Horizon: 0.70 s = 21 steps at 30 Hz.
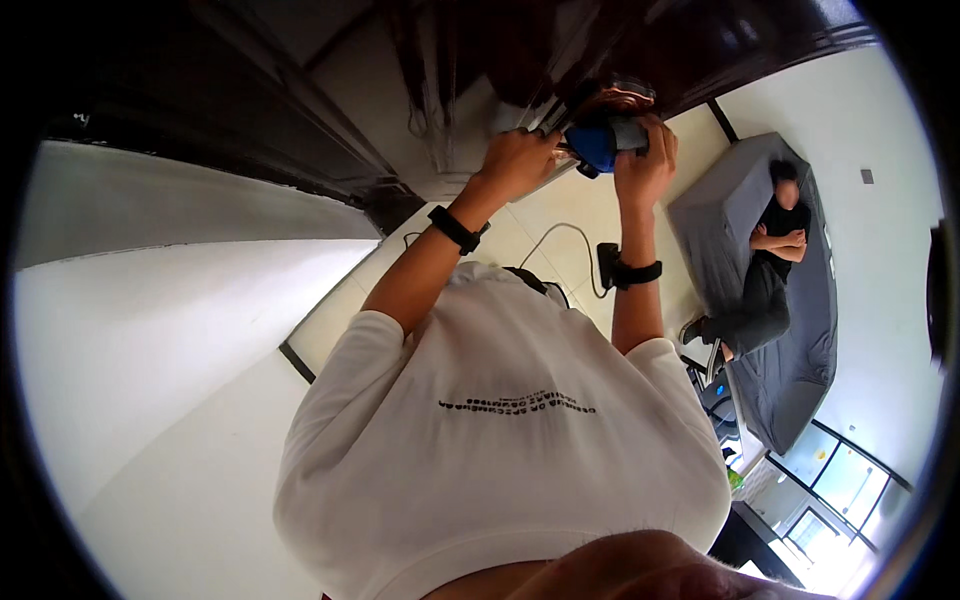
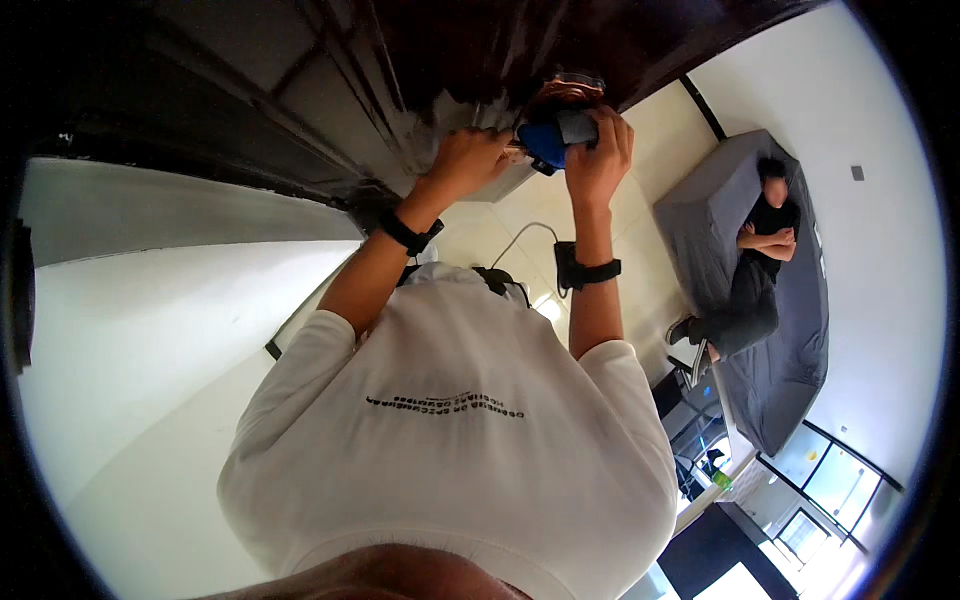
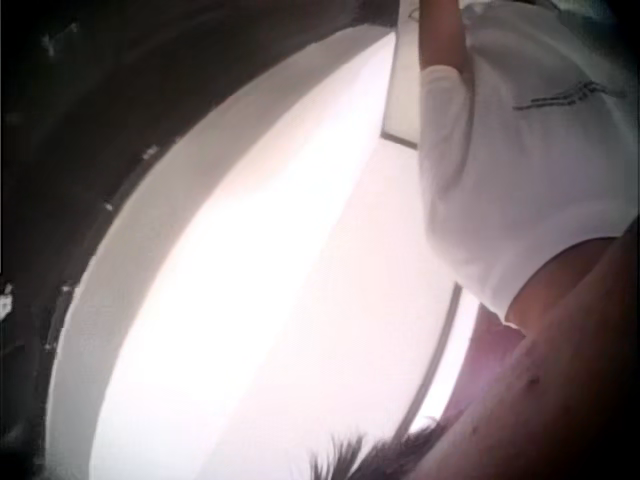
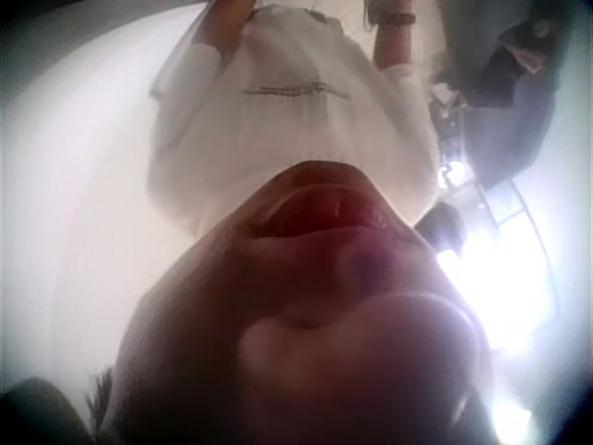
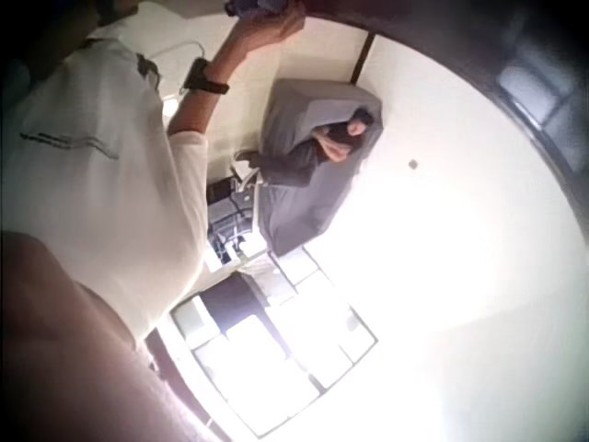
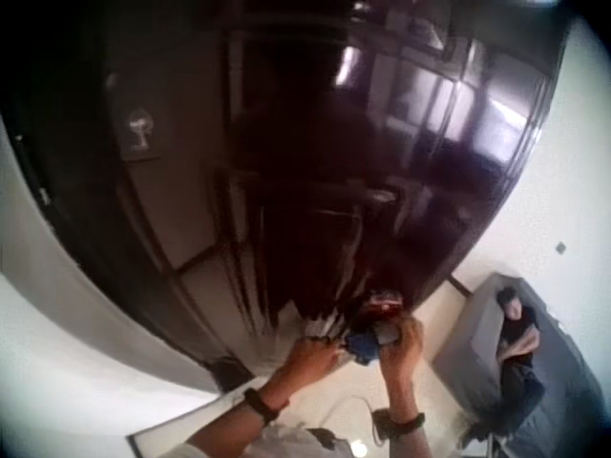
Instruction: The person wipes the top, edges, and handles of two wooden doors using a cloth, handling the doors one at a time and opening them to reach the interior edges.
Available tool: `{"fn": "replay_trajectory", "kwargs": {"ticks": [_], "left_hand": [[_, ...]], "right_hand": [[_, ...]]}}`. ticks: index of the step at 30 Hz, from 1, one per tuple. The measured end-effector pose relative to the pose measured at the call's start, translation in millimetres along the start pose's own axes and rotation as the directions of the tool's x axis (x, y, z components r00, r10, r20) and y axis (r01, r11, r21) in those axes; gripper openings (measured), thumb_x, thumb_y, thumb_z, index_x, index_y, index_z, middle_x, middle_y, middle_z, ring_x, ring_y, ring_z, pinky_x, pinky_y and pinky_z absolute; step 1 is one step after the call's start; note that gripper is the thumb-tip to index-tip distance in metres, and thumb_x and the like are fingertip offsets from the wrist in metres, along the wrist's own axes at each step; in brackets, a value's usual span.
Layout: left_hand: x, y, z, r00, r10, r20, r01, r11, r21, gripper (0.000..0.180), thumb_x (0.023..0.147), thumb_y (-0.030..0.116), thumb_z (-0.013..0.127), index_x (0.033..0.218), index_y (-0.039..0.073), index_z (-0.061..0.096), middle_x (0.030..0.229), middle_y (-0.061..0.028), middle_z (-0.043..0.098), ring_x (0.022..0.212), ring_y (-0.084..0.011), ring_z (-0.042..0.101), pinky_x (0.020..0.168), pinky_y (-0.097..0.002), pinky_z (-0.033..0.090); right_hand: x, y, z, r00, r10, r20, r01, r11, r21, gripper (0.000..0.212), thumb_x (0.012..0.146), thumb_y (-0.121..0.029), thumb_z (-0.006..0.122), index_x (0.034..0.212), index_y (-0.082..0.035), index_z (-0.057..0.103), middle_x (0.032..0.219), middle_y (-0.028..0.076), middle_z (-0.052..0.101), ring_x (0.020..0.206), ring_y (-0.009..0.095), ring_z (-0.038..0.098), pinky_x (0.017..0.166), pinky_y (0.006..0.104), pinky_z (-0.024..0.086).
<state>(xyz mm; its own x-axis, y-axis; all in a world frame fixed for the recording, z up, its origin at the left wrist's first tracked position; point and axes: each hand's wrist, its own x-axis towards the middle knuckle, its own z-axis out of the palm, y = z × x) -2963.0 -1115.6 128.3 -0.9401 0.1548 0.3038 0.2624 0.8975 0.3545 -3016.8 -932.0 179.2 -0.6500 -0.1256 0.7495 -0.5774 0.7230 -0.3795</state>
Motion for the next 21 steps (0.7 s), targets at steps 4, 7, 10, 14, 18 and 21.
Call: {"fn": "replay_trajectory", "kwargs": {"ticks": [4,7,10,14,18,21], "left_hand": [[-1,-2,-1,0.996,-0.007,0.09,0.009,1.0,-0.017,0.018,0.08,0.023,0.065,0.089,0.009,0.071,0.073,-0.0127,0.069,0.069,-0.0287,0.069,0.061,-0.0417,0.054],[-7,-10,6,0.994,0.054,0.099,-0.048,0.997,-0.057,0.02,0.079,0.025,0.066,0.077,0.005,0.068,0.074,-0.0139,0.068,0.068,-0.0313,0.067,0.061,-0.0421,0.054],[-7,-7,5,0.995,0.037,0.09,-0.029,0.996,-0.082,0.023,0.079,0.026,0.067,0.076,0.004,0.068,0.073,-0.0145,0.068,0.067,-0.031,0.067,0.062,-0.0425,0.054],[-3,-7,4,0.993,0.108,0.053,-0.105,0.993,-0.056,0.025,0.079,0.028,0.068,0.075,0.003,0.068,0.073,-0.0154,0.067,0.068,-0.0312,0.067,0.063,-0.0427,0.054],[-7,-6,-1,0.989,0.069,0.134,-0.061,0.996,-0.067,0.027,0.08,0.031,0.069,0.077,0.004,0.068,0.074,-0.0152,0.068,0.07,-0.0318,0.068,0.065,-0.042,0.054],[-9,-9,0,0.996,0.078,0.043,-0.069,0.983,-0.169,0.029,0.082,0.034,0.068,0.081,0.006,0.069,0.073,-0.0144,0.068,0.07,-0.033,0.068,0.066,-0.0418,0.055]], "right_hand": [[16,-31,-1,0.987,0.035,-0.157,-0.018,0.994,0.112,0.04,0.063,0.008,0.056,0.099,-0.004,0.068,0.108,0.015,0.065,0.105,0.034,0.061,0.094,0.0385,0.049],[24,-36,0,0.983,-0.001,-0.184,0.017,0.996,0.085,0.039,0.063,0.008,0.056,0.098,-0.003,0.068,0.108,0.014,0.065,0.103,0.033,0.063,0.091,0.0372,0.05],[14,-21,3,0.973,-0.059,-0.224,0.073,0.996,0.055,0.04,0.064,0.008,0.057,0.101,-0.002,0.066,0.106,0.015,0.065,0.1,0.033,0.064,0.09,0.0364,0.05],[-10,-8,6,0.972,0.163,-0.171,-0.138,0.979,0.149,0.042,0.066,0.008,0.058,0.106,-0.001,0.064,0.102,0.015,0.067,0.095,0.034,0.065,0.089,0.0365,0.051],[18,-29,4,0.964,0.058,-0.259,0.0,0.975,0.221,0.043,0.067,0.008,0.06,0.108,-0.002,0.063,0.106,0.015,0.064,0.1,0.036,0.063,0.091,0.0381,0.049],[17,-29,8,0.978,-0.039,-0.204,0.053,0.996,0.065,0.045,0.067,0.009,0.061,0.11,-0.003,0.063,0.111,0.015,0.06,0.107,0.035,0.058,0.096,0.0394,0.047]]}}
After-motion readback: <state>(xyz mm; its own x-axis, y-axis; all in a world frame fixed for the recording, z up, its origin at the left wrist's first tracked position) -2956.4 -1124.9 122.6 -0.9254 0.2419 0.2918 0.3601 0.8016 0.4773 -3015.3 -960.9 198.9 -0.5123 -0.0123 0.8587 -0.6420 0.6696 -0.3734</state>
